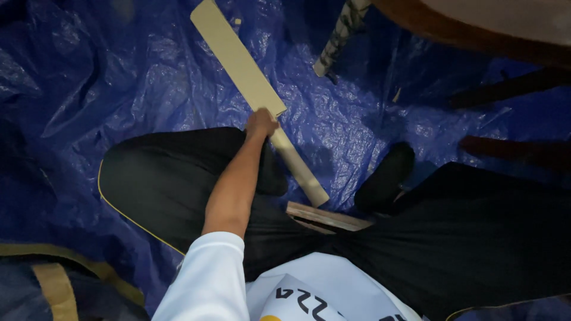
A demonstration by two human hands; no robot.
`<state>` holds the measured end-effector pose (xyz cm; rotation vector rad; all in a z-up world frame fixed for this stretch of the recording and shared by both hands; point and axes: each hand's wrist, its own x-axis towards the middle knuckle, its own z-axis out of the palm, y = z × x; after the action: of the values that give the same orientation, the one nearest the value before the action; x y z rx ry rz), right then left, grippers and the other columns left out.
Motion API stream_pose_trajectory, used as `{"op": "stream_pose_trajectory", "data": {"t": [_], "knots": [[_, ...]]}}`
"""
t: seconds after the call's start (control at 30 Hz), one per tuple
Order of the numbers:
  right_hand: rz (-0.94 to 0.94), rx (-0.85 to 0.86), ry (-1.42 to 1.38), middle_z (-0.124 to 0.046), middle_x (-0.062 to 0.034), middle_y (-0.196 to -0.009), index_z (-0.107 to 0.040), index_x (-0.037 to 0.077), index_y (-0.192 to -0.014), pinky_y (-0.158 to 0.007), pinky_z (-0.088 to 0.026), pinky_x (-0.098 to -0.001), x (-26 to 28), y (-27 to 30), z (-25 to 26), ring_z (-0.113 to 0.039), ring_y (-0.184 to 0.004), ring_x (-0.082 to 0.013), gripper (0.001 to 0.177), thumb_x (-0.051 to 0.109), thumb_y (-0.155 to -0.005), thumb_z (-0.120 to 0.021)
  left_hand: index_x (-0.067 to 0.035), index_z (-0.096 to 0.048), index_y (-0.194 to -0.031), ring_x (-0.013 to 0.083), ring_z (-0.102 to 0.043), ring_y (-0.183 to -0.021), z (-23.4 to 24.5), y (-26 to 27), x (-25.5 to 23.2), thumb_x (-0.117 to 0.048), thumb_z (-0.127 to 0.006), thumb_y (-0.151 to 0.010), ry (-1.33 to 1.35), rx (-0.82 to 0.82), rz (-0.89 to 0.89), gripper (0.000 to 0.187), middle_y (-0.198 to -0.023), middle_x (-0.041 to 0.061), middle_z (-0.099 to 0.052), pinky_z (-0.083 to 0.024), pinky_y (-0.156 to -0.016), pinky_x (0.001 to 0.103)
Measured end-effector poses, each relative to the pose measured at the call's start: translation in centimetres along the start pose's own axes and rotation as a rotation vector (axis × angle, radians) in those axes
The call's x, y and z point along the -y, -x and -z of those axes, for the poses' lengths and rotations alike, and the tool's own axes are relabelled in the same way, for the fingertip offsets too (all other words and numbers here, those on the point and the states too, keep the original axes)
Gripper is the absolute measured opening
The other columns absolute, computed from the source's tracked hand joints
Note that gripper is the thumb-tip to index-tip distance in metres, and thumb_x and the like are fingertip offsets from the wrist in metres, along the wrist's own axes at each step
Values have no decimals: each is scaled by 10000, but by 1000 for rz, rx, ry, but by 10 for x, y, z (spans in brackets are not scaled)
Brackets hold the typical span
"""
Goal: Wrap the legs of a wooden chair with protective foam padding and secure them with plastic strips.
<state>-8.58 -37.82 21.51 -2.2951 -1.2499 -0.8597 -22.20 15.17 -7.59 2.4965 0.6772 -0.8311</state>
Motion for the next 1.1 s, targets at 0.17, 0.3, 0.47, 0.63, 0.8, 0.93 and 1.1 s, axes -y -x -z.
{"op": "stream_pose_trajectory", "data": {"t": [0.17, 0.3, 0.47, 0.63, 0.8, 0.93, 1.1], "knots": [[15, 6, -3, -596, -213, -1292, -556, -156, -1362, -931, -515, -379, 91, -96, -6, -636, -1104, -321, 348, 44, -1086, -621, -8, -501, -1332, 420, -613, -1146, 14, 17, -16, -397, -965, -581, 23, -142, 56, 964, -1303, 248, -603, -531, -902, 483], [-108, 398, 57, -652, -169, -1272, -642, 8, -1208, -1064, -483, -437, 120, -93, -33, -603, -1213, -320, 318, 173, -968, -770, -45, -636, -1233, 403, -656, -1164, -29, -29, 11, -431, -892, -692, -225, 126, -119, 712, -1228, 216, -687, -535, -976, 477], [-487, 814, -129, -662, -217, -1170, -656, 14, -1229, -979, -519, -488, 115, -23, -75, -641, -1124, -378, 317, 243, -1014, -700, -86, -745, -1159, 420, -650, -1124, -60, -108, 18, -509, -806, -847, -159, 144, -483, 529, -1200, 240, -686, -533, -965, 467], [-531, 1050, -240, -665, -268, -1216, -621, -21, -1235, -1003, -503, -499, 122, -3, -97, -627, -1167, -443, 435, 332, -981, -635, -74, -676, -1096, 112, -657, -825, 53, -39, -82, -264, -701, -961, 841, 133, -463, 234, -936, 1, -699, -580, -691, 304], [-708, 917, -356, -631, -339, -1184, -544, -70, -1369, -924, -496, -508, 114, 15, -106, -617, -1087, -486, 626, 394, -959, -641, -101, -690, -1131, 76, -653, -856, 109, 5, -128, -319, -665, -1004, 1046, 105, -575, 254, -945, -27, -706, -554, -742, 263], [-1107, 1006, -507, -714, -242, -944, -711, 2, -1163, -812, -534, -456, 112, 2, -106, -696, -880, -373, 531, 477, -1055, -501, -111, -661, -1136, 73, -665, -913, 110, 9, -130, -328, -665, -1016, 1205, 106, -609, 248, -993, -33, -714, -571, -789, 264], [-1164, 976, -608, -730, -145, -906, -717, 68, -1125, -749, -537, -409, 121, -13, -103, -690, -824, -252, 443, 463, -1006, -556, -101, -681, -1151, 83, -653, -905, 110, 8, -127, -329, -676, -1025, 1179, 25, -559, 260, -989, -17, -706, -563, -789, 273]]}}
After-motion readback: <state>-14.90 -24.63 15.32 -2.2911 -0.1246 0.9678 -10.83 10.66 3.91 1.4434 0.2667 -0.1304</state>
